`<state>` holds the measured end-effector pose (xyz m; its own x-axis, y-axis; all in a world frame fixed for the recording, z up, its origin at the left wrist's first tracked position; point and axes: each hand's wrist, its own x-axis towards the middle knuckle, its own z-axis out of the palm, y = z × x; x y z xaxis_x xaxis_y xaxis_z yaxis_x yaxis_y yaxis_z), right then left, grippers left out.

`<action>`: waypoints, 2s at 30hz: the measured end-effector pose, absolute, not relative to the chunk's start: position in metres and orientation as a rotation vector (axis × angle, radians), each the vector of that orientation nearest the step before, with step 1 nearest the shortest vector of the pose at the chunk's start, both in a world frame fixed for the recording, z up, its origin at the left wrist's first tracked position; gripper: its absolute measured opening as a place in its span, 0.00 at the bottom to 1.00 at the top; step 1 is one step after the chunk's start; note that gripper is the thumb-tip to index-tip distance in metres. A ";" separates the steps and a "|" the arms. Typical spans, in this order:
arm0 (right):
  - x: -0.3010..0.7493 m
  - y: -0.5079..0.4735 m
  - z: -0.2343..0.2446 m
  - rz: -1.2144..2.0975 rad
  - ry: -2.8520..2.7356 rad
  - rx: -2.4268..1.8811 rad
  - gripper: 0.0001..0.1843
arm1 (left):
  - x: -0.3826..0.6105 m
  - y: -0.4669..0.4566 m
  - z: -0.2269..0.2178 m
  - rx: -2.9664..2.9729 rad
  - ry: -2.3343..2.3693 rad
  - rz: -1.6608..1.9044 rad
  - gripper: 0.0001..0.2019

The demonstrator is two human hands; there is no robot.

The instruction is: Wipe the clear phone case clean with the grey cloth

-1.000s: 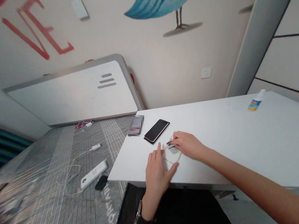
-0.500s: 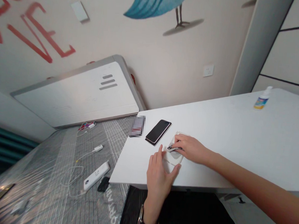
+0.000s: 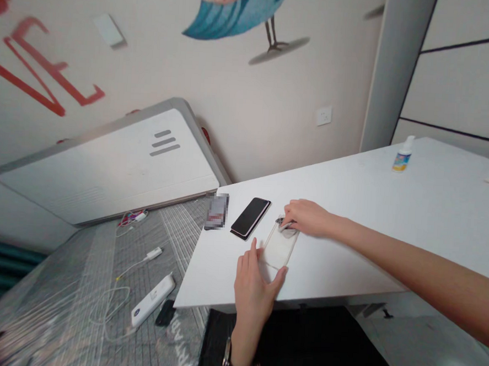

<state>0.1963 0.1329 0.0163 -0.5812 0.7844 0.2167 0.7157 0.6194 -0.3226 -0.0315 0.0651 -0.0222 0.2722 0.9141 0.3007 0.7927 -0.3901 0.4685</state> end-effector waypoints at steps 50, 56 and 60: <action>0.187 0.136 0.015 0.064 -2.593 -1.315 0.04 | -0.028 0.065 -0.016 2.285 1.619 0.716 0.44; 0.176 0.134 0.018 -0.053 -2.536 -1.434 0.06 | -0.028 0.064 -0.018 2.290 1.626 0.721 0.44; 0.165 0.131 0.022 0.018 -2.596 -1.335 0.06 | -0.029 0.064 -0.019 2.271 1.629 0.723 0.45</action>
<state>0.1651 0.1306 0.0217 -0.5624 0.8047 0.1903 0.8019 0.5869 -0.1115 -0.0286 0.0639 -0.0188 0.2499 0.9366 0.2456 0.8105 -0.3411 0.4762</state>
